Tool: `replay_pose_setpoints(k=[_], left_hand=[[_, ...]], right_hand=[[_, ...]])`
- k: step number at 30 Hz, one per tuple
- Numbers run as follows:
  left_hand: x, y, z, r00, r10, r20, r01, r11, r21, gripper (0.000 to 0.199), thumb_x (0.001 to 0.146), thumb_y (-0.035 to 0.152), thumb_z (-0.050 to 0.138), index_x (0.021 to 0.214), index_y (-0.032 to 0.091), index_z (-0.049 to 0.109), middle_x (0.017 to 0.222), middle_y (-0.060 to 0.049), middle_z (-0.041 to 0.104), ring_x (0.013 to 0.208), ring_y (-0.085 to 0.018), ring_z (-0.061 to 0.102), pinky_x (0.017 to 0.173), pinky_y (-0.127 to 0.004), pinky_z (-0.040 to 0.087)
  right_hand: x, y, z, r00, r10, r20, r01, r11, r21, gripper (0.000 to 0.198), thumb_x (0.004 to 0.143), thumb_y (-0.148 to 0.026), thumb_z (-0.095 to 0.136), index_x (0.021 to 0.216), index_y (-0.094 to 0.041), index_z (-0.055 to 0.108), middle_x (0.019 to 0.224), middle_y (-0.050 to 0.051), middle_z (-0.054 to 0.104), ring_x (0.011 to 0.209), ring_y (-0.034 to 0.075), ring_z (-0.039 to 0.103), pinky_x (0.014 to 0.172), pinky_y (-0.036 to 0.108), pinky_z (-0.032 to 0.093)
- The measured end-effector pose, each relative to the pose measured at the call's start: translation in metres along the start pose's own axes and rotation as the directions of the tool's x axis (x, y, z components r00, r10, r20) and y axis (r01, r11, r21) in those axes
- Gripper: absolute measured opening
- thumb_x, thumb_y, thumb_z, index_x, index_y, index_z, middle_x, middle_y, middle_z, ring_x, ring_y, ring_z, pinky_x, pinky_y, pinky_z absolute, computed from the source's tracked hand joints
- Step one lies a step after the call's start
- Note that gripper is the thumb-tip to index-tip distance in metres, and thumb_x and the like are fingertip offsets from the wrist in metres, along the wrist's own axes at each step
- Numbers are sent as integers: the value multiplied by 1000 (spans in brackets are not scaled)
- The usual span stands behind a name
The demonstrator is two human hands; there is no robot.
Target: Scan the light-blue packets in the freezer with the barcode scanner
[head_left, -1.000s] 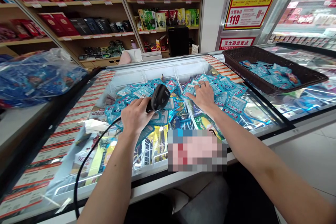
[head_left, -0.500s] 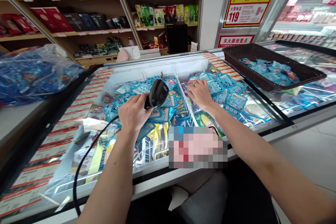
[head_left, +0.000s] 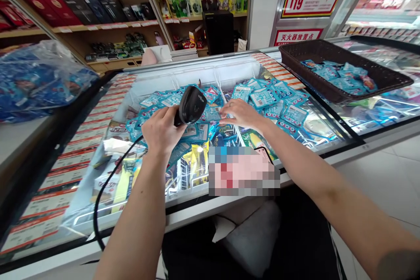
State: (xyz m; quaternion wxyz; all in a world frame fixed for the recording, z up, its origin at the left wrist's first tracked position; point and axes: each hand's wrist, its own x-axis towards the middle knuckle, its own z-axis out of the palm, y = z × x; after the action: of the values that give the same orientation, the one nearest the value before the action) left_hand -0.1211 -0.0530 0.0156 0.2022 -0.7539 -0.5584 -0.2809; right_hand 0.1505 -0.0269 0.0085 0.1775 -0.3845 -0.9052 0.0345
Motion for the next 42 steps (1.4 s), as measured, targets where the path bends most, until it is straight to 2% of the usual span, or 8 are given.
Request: replay_pose_setpoints(k=[6,14,20,25,28,33,38,42], left_hand=[[-1,4,3,1000,-20,5,20,1000,11,33,78,35,55,107,21,62,99,-9,67,96,-25,60,74,-31,40],[3,12,-3,998,30,47,-30,1000,-3,32,78,34,55,107,23,61,99,-8,67,98,-25,60,74,-31,39],[17,17,-13,998,52,44,-54,998,42,32,77,34,56,106,23,62,96,-8,67,96,-25,60,73,-31,40],[15,19,-2,1000,13,-10,-13,999,32,32,77,36,56,104,20,62,95,-8,68,92,-24,62,71,-30,40],[6,16,5,1000,29,4,-29,999,14,34,77,37,57,106,21,62,99,-8,68,93,-24,62,69,-30,40],[-1,9,2,996,83,30,-84,996,30,32,77,37,57,106,23,62,97,-7,69,93,-24,63,67,-30,39],[0,9,-3,993,108,38,-110,993,40,30,77,35,56,104,24,62,94,-6,69,93,-23,62,65,-30,39],[0,10,-4,987,143,71,-146,989,39,32,76,36,57,105,24,62,92,-6,69,94,-24,62,65,-30,38]], right_hand=[[1,0,-2,997,77,-2,-77,993,-94,49,82,-54,57,121,-25,58,114,6,58,105,22,51,92,34,37],[0,4,-4,999,-12,37,17,988,-151,33,95,-41,41,107,-23,66,108,6,59,106,19,50,86,31,37],[-3,3,-9,992,127,9,-124,982,-142,39,97,-45,34,100,-27,69,85,3,69,86,19,62,74,32,40],[-3,5,-6,990,116,-86,-117,993,-11,36,94,-47,41,104,-26,68,89,2,71,86,18,63,75,30,43],[0,8,-1,975,182,-129,-168,979,116,35,90,-50,48,105,-25,68,90,3,71,86,17,64,76,29,45],[2,11,5,917,342,-204,-271,911,311,27,88,-42,54,101,-22,69,90,2,71,85,17,65,79,30,47],[0,9,4,834,486,-263,-291,791,539,48,87,-35,52,132,-21,47,87,1,68,72,15,65,67,29,51],[0,10,3,797,529,-291,-286,755,589,45,85,-34,51,127,-19,50,88,2,67,70,15,65,60,27,51]])
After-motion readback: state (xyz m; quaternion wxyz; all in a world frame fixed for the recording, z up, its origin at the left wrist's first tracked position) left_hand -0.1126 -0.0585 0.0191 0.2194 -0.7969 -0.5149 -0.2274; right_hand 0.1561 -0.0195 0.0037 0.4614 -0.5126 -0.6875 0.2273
